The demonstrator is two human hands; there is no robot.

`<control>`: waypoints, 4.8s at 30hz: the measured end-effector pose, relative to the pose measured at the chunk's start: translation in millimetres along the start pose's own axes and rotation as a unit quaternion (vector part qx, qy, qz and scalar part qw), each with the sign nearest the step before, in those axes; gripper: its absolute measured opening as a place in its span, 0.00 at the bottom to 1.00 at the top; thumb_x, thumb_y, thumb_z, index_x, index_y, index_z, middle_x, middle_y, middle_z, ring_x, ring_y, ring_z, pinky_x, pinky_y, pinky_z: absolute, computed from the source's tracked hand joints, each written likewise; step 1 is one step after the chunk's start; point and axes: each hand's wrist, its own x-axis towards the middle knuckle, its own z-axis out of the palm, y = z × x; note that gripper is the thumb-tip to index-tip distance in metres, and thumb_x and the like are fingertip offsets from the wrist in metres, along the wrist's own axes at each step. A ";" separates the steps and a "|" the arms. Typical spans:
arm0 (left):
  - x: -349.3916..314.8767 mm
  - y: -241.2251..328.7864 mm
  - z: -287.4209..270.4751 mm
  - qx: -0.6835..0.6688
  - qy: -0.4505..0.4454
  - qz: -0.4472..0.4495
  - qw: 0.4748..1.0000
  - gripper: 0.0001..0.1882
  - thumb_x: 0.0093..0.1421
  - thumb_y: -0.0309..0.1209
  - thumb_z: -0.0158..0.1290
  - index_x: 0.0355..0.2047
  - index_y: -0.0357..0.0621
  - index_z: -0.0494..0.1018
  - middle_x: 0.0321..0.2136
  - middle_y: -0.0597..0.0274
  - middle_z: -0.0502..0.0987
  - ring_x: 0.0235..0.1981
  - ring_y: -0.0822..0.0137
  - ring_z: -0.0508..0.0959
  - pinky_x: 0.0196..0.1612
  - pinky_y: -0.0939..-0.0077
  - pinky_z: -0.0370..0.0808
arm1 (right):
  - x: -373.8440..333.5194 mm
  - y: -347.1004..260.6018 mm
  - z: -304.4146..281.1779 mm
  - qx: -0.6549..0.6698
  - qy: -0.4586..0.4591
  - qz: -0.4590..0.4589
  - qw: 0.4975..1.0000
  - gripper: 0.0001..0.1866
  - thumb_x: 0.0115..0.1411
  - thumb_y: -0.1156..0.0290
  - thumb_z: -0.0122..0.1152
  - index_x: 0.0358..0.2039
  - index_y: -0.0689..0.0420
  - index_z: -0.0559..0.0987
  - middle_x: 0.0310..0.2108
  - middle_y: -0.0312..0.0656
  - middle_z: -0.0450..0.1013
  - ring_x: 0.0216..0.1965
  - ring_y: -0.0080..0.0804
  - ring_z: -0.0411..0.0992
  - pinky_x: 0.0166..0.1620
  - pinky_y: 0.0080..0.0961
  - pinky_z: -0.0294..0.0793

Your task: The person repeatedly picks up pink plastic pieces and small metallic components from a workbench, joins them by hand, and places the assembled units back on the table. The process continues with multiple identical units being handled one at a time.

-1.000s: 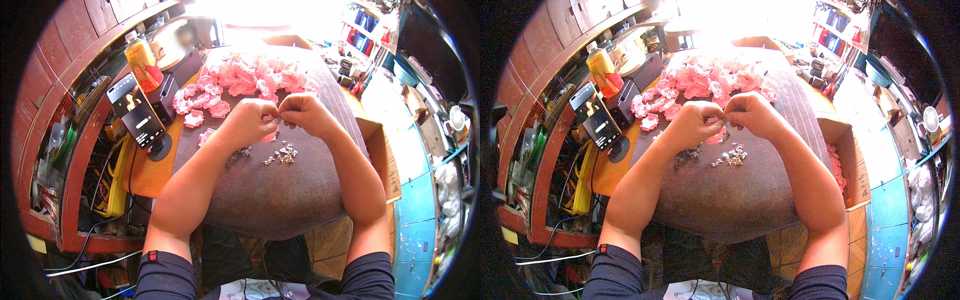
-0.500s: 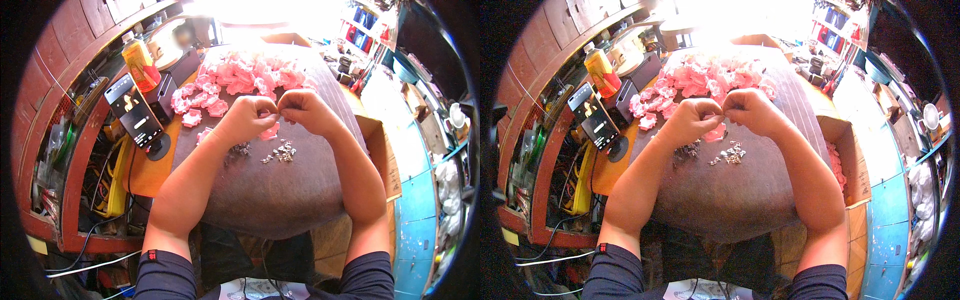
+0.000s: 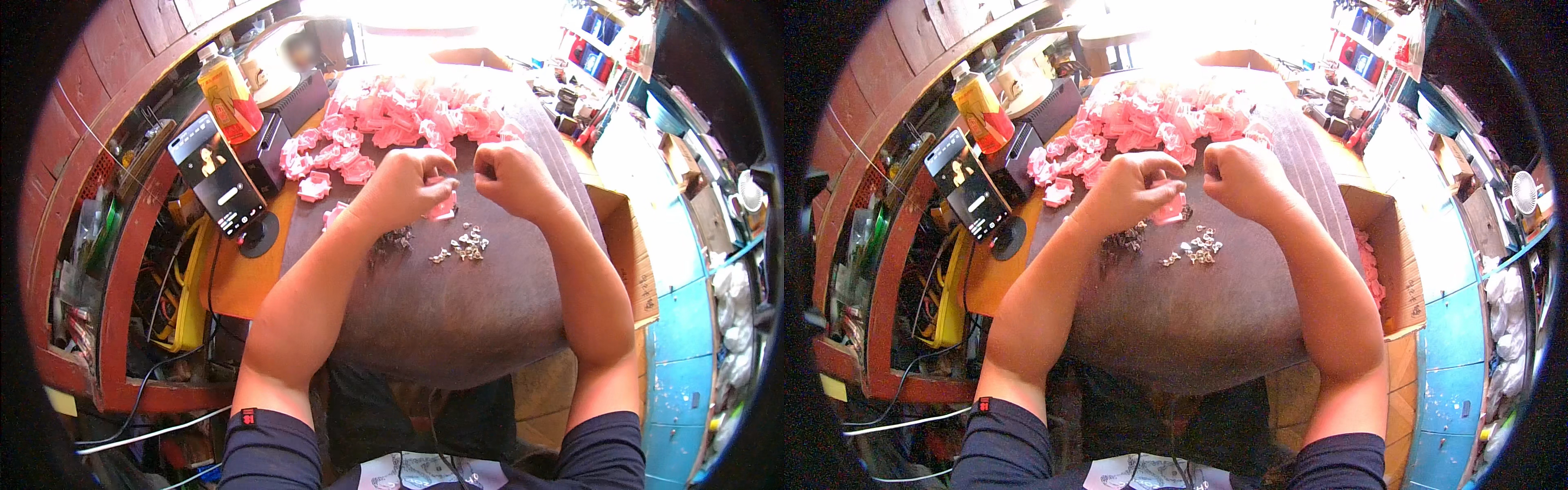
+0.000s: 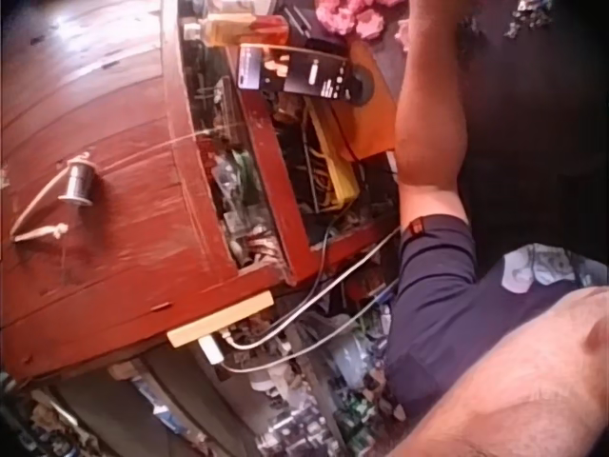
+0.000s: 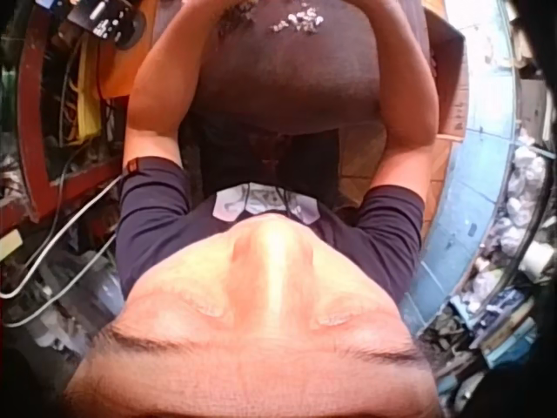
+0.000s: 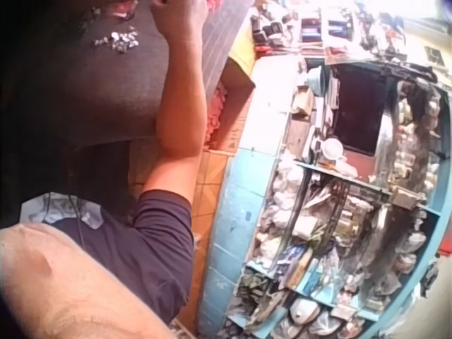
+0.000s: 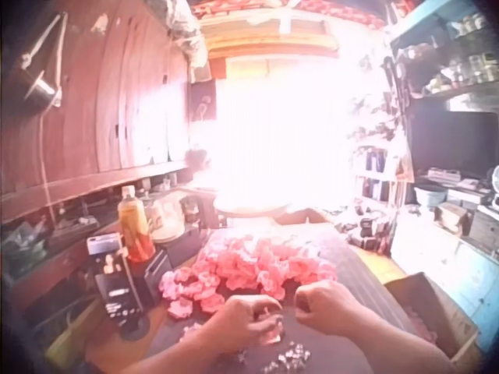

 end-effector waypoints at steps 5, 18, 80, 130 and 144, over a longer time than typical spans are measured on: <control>2.0 -2.5 -3.9 0.024 0.056 0.023 0.998 0.09 0.57 0.28 0.60 0.36 0.34 0.79 0.26 0.66 0.78 0.28 0.79 0.74 0.33 0.79 0.73 | 2.0 18.2 11.6 -0.022 -0.065 -0.016 0.998 0.04 0.52 0.75 0.62 0.30 0.60 0.79 0.23 0.45 0.75 0.26 0.34 0.74 0.33 0.33 0.73; 2.1 -1.5 -7.5 0.045 0.102 0.034 0.993 0.09 0.57 0.29 0.60 0.35 0.35 0.79 0.27 0.59 0.81 0.29 0.75 0.77 0.36 0.76 0.75 | 11.4 28.4 40.5 0.043 -0.031 -0.104 0.993 0.09 0.50 0.76 0.65 0.34 0.59 0.80 0.31 0.45 0.77 0.36 0.42 0.77 0.42 0.34 0.75; -0.4 4.1 -0.8 0.113 0.026 0.108 0.987 0.08 0.58 0.30 0.59 0.35 0.39 0.80 0.28 0.56 0.81 0.31 0.66 0.79 0.37 0.71 0.75 | 1.5 10.9 2.8 0.490 -0.154 0.098 0.852 0.05 0.61 0.70 0.64 0.31 0.57 0.80 0.21 0.30 0.71 0.21 0.16 0.65 0.24 0.15 0.62; 1.5 -0.2 -3.4 -0.003 0.102 0.027 0.994 0.11 0.61 0.30 0.58 0.38 0.32 0.79 0.28 0.61 0.81 0.27 0.77 0.77 0.31 0.78 0.75 | -3.1 -15.0 25.5 0.029 0.057 -0.058 0.996 0.08 0.55 0.66 0.57 0.27 0.58 0.75 0.25 0.50 0.73 0.31 0.51 0.74 0.36 0.43 0.72; -0.8 9.6 0.3 0.000 0.110 0.037 0.993 0.11 0.60 0.28 0.57 0.39 0.32 0.79 0.30 0.58 0.82 0.31 0.73 0.79 0.36 0.74 0.76 | -4.1 -13.4 20.7 -0.001 0.102 -0.057 0.993 0.06 0.58 0.72 0.58 0.30 0.61 0.77 0.28 0.52 0.74 0.34 0.51 0.74 0.38 0.40 0.73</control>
